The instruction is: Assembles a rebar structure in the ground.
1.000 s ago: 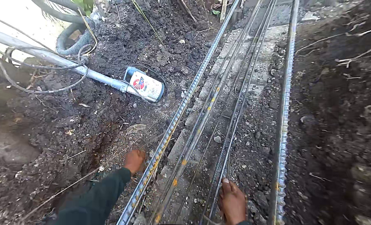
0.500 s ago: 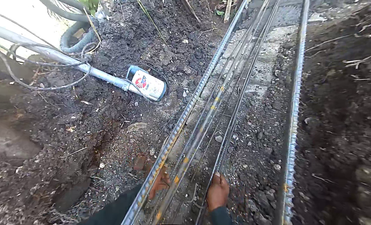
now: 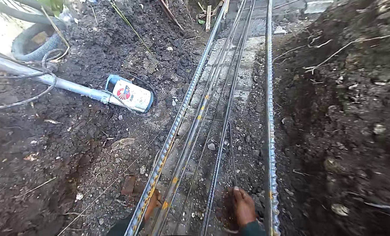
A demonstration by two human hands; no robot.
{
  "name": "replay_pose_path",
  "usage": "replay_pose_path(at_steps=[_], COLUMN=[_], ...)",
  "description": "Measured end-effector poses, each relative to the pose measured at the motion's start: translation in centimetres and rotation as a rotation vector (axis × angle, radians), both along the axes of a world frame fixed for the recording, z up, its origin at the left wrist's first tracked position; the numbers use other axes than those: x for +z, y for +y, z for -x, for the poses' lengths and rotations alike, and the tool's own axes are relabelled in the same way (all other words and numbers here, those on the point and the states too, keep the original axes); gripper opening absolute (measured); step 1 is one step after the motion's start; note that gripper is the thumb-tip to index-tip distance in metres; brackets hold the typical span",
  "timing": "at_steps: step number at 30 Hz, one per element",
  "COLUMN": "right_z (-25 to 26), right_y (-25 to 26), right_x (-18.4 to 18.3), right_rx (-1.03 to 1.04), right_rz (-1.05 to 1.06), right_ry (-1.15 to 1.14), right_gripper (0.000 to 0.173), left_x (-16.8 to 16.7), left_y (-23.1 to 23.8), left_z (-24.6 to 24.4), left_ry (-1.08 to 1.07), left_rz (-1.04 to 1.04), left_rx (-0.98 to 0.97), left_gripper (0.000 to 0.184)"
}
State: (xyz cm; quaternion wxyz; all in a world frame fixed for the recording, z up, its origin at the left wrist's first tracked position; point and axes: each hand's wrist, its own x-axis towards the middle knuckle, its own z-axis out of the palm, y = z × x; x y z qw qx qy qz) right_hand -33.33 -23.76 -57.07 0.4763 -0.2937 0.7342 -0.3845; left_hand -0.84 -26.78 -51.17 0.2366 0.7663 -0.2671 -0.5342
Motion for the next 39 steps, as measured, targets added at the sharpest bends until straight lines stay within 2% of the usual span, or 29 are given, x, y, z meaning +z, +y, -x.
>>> replay_pose_path(at_steps=[2,3,7,10,12,14,17,19,21,23,26,28,30,32,35,36,39], right_z=[-1.4,-2.6,-6.8,-8.5,-8.8,-8.8,-8.7,-9.0,-9.4,-9.2,-8.0,-8.0,-8.0,-8.1,-8.2,-8.1,-8.2], right_y=[-0.6,-0.7,-2.1,-2.8,-3.0,-3.0,-2.7,-2.7,-2.5,-2.4,-1.8,-1.6,-1.5,-1.3,-1.1,-1.6,-1.0], right_x=[0.0,0.1,2.1,3.3,3.7,3.4,3.0,3.2,2.9,2.8,3.1,3.2,2.8,2.4,3.0,3.0,2.0], right_rx=[0.033,0.054,0.138,0.173,0.170,0.153,0.122,0.091,0.060,0.103,0.265,0.294,0.301,0.295,0.296,0.298,0.322], right_rz=[-0.031,-0.064,-0.159,-0.238,-0.280,-0.282,-0.225,-0.217,-0.194,-0.197,-0.221,-0.231,-0.232,-0.205,-0.184,-0.200,-0.265], right_ry=[0.111,0.147,0.274,0.315,0.318,0.291,0.269,0.259,0.262,0.273,0.292,0.298,0.295,0.303,0.304,0.305,0.284], right_gripper=[0.036,0.038,0.042,0.045,0.046,0.046,0.045,0.046,0.046,0.045,0.046,0.047,0.047,0.046,0.045,0.044,0.046], left_x=[-3.1,-3.6,-2.1,-0.8,-0.5,-1.7,-0.1,0.7,-0.4,-1.8,-4.3,-5.1,-5.5,-3.3,7.4,7.4,-3.2], left_y=[-0.7,-1.2,-4.1,-5.8,-4.7,-2.2,0.7,2.3,3.6,3.3,0.0,-1.9,-2.8,-3.2,-5.0,-5.9,-4.8], left_z=[-1.8,-2.4,-3.3,-4.4,-3.8,-2.7,0.9,3.6,5.1,4.7,-1.5,-4.9,-6.4,-5.9,-2.2,-2.7,-7.3], left_ry=[-0.008,-0.054,-0.156,-0.104,0.018,0.166,0.302,0.348,0.399,0.276,-0.060,-0.152,-0.181,-0.250,-0.291,-0.298,-0.377], left_rz=[0.053,0.048,-0.048,-0.105,-0.115,-0.075,-0.059,-0.067,-0.077,-0.057,-0.022,-0.028,-0.033,-0.050,-0.217,-0.214,-0.122], left_rx=[-0.085,-0.117,-0.155,-0.120,-0.064,0.030,0.205,0.198,0.196,0.150,-0.022,-0.072,-0.124,-0.177,-0.233,-0.249,-0.276], left_gripper=[0.023,0.029,0.034,0.036,0.037,0.032,0.031,0.033,0.030,0.028,0.032,0.030,0.031,0.032,0.039,0.039,0.037])
